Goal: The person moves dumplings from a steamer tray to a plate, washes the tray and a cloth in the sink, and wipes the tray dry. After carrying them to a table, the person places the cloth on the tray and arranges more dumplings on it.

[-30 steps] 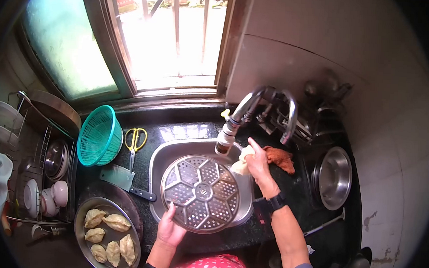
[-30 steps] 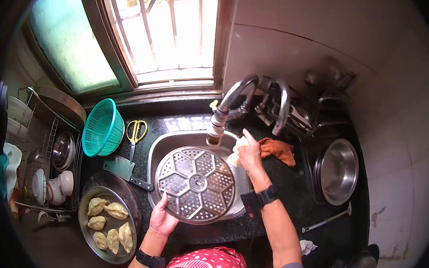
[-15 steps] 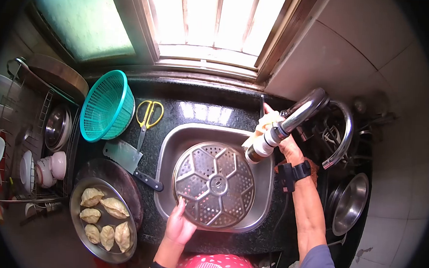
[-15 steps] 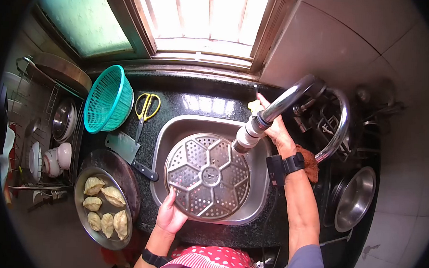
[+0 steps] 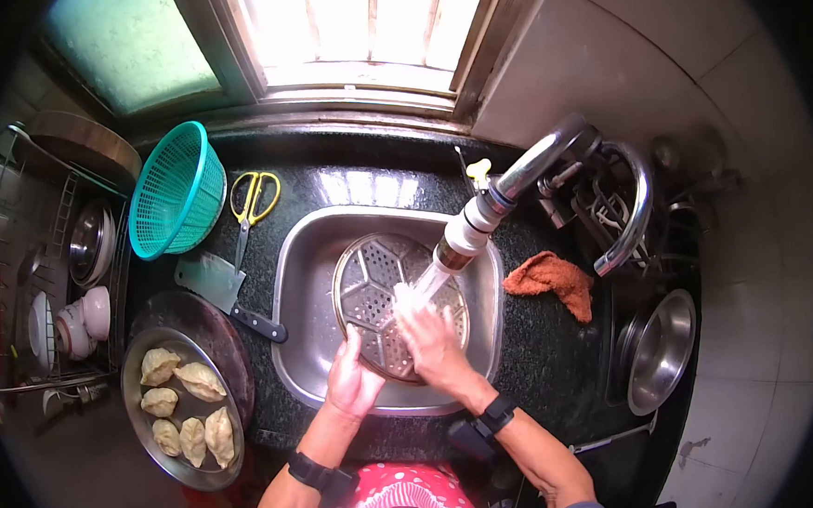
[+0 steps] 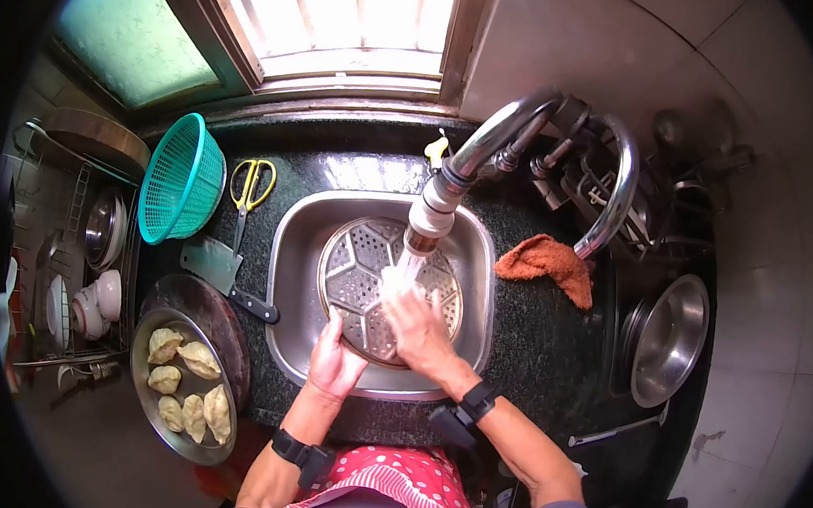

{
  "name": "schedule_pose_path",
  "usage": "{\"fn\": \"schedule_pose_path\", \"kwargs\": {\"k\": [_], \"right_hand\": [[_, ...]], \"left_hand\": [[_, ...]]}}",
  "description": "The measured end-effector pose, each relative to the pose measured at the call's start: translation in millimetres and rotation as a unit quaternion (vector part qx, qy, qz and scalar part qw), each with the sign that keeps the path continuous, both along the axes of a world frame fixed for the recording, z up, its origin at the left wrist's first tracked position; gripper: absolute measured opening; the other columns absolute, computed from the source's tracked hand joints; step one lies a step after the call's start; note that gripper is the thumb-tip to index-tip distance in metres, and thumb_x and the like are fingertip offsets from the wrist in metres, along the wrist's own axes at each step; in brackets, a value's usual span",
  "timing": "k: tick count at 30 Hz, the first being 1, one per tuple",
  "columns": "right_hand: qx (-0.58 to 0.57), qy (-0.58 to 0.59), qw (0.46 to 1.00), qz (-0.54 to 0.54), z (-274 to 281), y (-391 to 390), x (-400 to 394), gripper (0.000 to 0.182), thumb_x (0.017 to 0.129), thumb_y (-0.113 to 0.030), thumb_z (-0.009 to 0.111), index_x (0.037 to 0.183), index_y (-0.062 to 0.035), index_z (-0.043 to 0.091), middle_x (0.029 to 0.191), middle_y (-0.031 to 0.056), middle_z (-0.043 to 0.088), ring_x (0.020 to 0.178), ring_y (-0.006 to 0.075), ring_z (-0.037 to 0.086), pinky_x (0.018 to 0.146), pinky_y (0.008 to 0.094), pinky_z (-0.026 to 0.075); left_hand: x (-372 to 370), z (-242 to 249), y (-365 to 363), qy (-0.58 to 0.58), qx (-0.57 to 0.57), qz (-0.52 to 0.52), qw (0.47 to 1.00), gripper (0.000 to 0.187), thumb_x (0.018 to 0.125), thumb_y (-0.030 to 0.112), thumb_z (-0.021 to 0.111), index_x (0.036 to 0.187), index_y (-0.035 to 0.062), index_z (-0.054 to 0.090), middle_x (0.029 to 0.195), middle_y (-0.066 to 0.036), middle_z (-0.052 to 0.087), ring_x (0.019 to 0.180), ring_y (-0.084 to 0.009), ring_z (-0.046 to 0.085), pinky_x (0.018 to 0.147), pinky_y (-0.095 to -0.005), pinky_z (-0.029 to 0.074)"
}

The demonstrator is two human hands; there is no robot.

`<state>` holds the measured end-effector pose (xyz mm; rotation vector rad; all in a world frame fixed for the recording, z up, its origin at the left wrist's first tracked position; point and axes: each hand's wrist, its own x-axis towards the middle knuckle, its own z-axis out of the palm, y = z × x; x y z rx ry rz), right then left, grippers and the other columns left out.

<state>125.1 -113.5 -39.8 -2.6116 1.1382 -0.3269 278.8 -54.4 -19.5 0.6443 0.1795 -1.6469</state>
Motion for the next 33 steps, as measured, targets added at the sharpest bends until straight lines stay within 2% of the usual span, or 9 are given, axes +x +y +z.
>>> {"fn": "schedule_pose_path", "kwargs": {"k": [2,8,10,11,14,22,27,30,33], "right_hand": [[0.162,-0.208,0.952,-0.153,-4.7,-6.0,-0.3,0.034,0.088,-0.008,0.045,0.121,-0.0003,0.053,0.120,0.0213,0.054,0.114,0.0372,0.050,0.098,0.0442,0.039],[0.193,-0.214,0.957,-0.013,39.4,59.0,29.8,0.042,0.090,-0.009,0.045,0.130,0.0003,0.050,0.141,0.0195,0.044,0.133,0.0371,0.037,0.102,0.0519,0.033],[-0.011,-0.045,0.999,0.003,10.7,32.7,8.8,0.040,0.091,-0.012,0.043,0.129,-0.0006,0.051,0.133,0.0173,0.051,0.129,0.0361,0.041,0.099,0.0478,0.035],[0.162,-0.135,0.968,-0.135,9.6,14.6,2.4,0.035,0.094,-0.013,0.039,0.124,-0.0010,0.052,0.119,0.0170,0.056,0.119,0.0345,0.049,0.097,0.0441,0.037],[0.265,-0.223,0.900,-0.264,-11.3,-14.8,-5.5,0.030,0.097,-0.014,0.036,0.117,0.0009,0.052,0.110,0.0212,0.055,0.104,0.0355,0.053,0.094,0.0439,0.042],[0.145,-0.208,0.964,0.074,37.1,12.6,40.0,0.053,0.087,0.000,0.041,0.140,0.0005,0.036,0.147,0.0195,0.036,0.130,0.0427,0.039,0.104,0.0544,0.031],[0.395,-0.155,0.877,-0.227,-7.4,-40.9,9.3,0.042,0.096,-0.010,0.036,0.136,0.0017,0.044,0.121,0.0243,0.055,0.116,0.0323,0.053,0.107,0.0413,0.034],[0.124,-0.227,0.966,-0.022,15.1,11.1,37.6,0.043,0.092,-0.002,0.037,0.135,0.0021,0.044,0.141,0.0237,0.041,0.134,0.0338,0.038,0.112,0.0419,0.028],[0.132,-0.264,0.954,0.057,66.8,15.0,55.2,0.051,0.084,0.003,0.048,0.135,0.0022,0.043,0.143,0.0212,0.040,0.134,0.0361,0.038,0.111,0.0426,0.029]], "left_hand": [[0.6,7.3,5.7,0.016,0.003,0.002,1.000,0.043,0.103,0.032,0.035,0.136,0.0047,0.040,0.136,-0.011,0.049,0.124,-0.0272,0.049,0.106,-0.0452,0.039],[8.5,-18.5,9.4,-0.017,0.043,0.017,0.999,0.047,0.104,0.033,0.033,0.139,0.0025,0.037,0.139,-0.014,0.048,0.128,-0.0270,0.046,0.109,-0.0445,0.036],[8.2,-2.5,12.8,0.027,-0.008,-0.011,1.000,0.047,0.104,0.034,0.033,0.139,0.0026,0.037,0.138,-0.014,0.048,0.127,-0.0276,0.047,0.109,-0.0455,0.036],[9.0,13.1,13.2,0.004,-0.020,-0.019,1.000,0.046,0.104,0.033,0.033,0.139,0.0032,0.038,0.138,-0.013,0.048,0.127,-0.0282,0.047,0.109,-0.0467,0.036],[4.9,17.7,20.2,-0.011,-0.001,-0.026,1.000,0.046,0.104,0.033,0.032,0.139,0.0038,0.038,0.139,-0.013,0.047,0.128,-0.0284,0.046,0.109,-0.0474,0.036],[17.4,12.2,24.8,-0.050,-0.002,-0.092,0.994,0.043,0.104,0.031,0.032,0.138,0.0045,0.037,0.136,-0.013,0.049,0.123,-0.0268,0.051,0.104,-0.0467,0.042],[21.4,37.5,31.2,-0.058,0.001,-0.123,0.991,0.039,0.103,0.024,0.037,0.137,0.0044,0.039,0.134,-0.013,0.051,0.120,-0.0271,0.053,0.102,-0.0479,0.044],[23.1,28.0,30.4,-0.065,-0.046,-0.149,0.986,0.038,0.102,0.022,0.040,0.137,0.0056,0.039,0.134,-0.012,0.050,0.120,-0.0267,0.053,0.101,-0.0482,0.045],[22.2,30.7,26.6,-0.117,-0.030,-0.127,0.985,0.037,0.100,0.019,0.047,0.134,0.0040,0.042,0.129,-0.010,0.053,0.115,-0.0231,0.056,0.097,-0.0439,0.049]]}}
